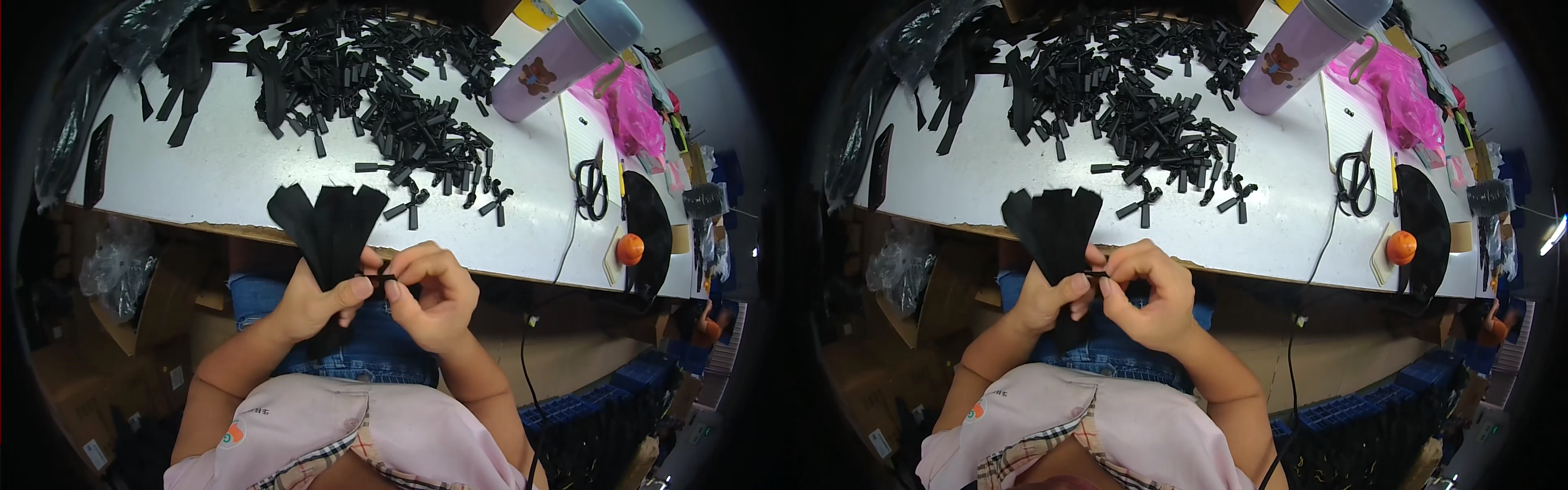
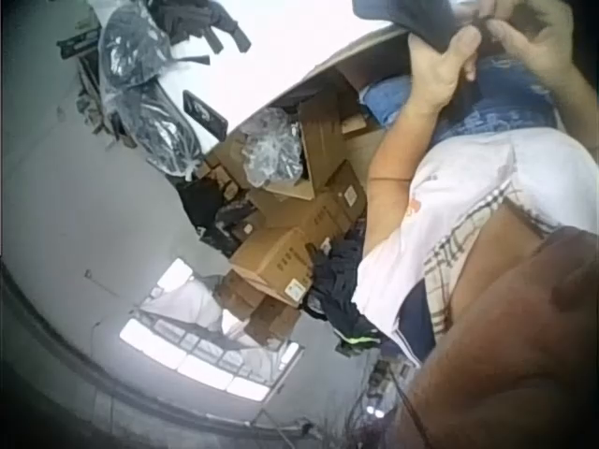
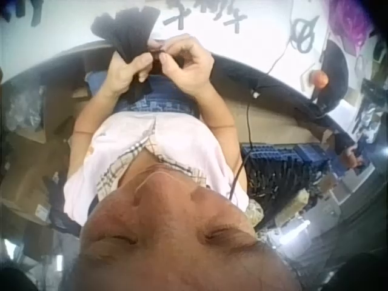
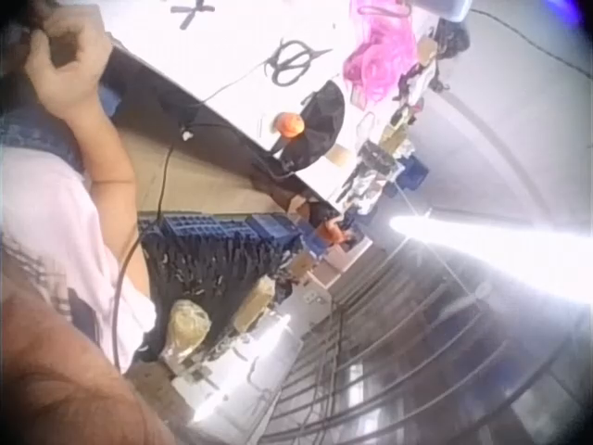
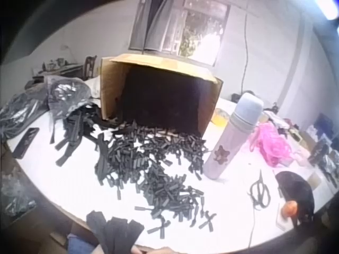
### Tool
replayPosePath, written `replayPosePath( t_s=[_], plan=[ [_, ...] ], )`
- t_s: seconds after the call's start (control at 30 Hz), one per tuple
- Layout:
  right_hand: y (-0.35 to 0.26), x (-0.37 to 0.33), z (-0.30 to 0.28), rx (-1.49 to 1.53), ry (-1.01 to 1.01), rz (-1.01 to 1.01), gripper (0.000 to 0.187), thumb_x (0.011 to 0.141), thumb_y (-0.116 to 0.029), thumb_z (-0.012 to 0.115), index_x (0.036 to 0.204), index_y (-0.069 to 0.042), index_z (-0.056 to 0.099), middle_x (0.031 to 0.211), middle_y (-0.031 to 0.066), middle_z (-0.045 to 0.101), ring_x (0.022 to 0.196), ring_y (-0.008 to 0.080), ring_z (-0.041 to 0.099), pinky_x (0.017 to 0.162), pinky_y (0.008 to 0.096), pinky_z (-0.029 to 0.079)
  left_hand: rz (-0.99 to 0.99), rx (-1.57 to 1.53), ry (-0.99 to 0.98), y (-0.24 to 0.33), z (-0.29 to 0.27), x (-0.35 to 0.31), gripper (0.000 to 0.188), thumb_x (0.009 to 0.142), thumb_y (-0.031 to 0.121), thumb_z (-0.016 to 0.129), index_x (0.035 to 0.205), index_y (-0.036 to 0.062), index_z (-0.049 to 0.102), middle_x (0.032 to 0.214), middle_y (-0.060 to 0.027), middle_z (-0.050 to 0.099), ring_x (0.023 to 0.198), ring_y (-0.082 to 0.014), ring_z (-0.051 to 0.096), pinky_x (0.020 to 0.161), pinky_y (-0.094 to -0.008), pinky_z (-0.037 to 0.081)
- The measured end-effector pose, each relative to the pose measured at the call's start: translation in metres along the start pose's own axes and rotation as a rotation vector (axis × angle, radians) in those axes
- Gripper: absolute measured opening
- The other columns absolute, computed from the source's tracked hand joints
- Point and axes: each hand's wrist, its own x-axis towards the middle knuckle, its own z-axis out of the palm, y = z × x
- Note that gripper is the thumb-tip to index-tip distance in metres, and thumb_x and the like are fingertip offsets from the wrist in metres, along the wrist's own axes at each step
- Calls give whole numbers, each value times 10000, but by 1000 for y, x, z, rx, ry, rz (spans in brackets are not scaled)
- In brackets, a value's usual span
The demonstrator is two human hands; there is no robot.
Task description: Manually attaching small black plastic clips to black fabric strips at a workshop table.
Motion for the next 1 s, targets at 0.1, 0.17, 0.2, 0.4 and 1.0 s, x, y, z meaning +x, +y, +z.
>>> replayPosePath(
  t_s=[0.1, 0.17, 0.2, 0.4, 1.0],
  plan=[
    [-9, 3, -9, 593, -146, 708, 58, 792, -13, 537, 738, 1, 519, 707, 62, 567, 553, 84, 545, 483, 165, 441, 116, 83, 56, -5, 5, -4, 223, 796, 138, 575, 936, -3, 475, 703, -30, 508, 509, -92, 489, 430, -208, 409],
    [-6, 1, -8, 567, -130, 723, 50, 793, -27, 544, 756, 6, 531, 697, 59, 566, 550, 80, 543, 473, 165, 438, 149, 53, 75, -8, 3, -6, 192, 815, 107, 546, 942, -14, 470, 780, -51, 522, 625, -116, 527, 515, -233, 452],
    [-5, -1, -8, 552, -126, 740, 55, 794, -42, 550, 775, 10, 543, 688, 57, 566, 547, 77, 540, 464, 165, 435, 143, 48, 62, -9, 3, -5, 192, 815, 107, 546, 942, -14, 470, 780, -51, 522, 625, -116, 527, 515, -233, 452],
    [4, -9, -5, 183, -162, 356, 67, 786, -15, 537, 777, 46, 564, 665, 66, 556, 509, 81, 513, 438, 174, 407, 204, 381, 111, -3, 10, -6, 177, 816, 118, 545, 948, 5, 510, 785, -48, 549, 679, -124, 527, 586, -231, 436],
    [22, 17, -52, -1335, -87, -88, 236, 692, -135, 620, 918, -71, 597, 870, 67, 531, 773, 214, 482, 650, 313, 378, 105, 135, 166, 0, 9, 2, 209, 809, 179, 552, 922, 13, 495, 681, -34, 486, 501, -92, 485, 447, -216, 426]
  ],
)
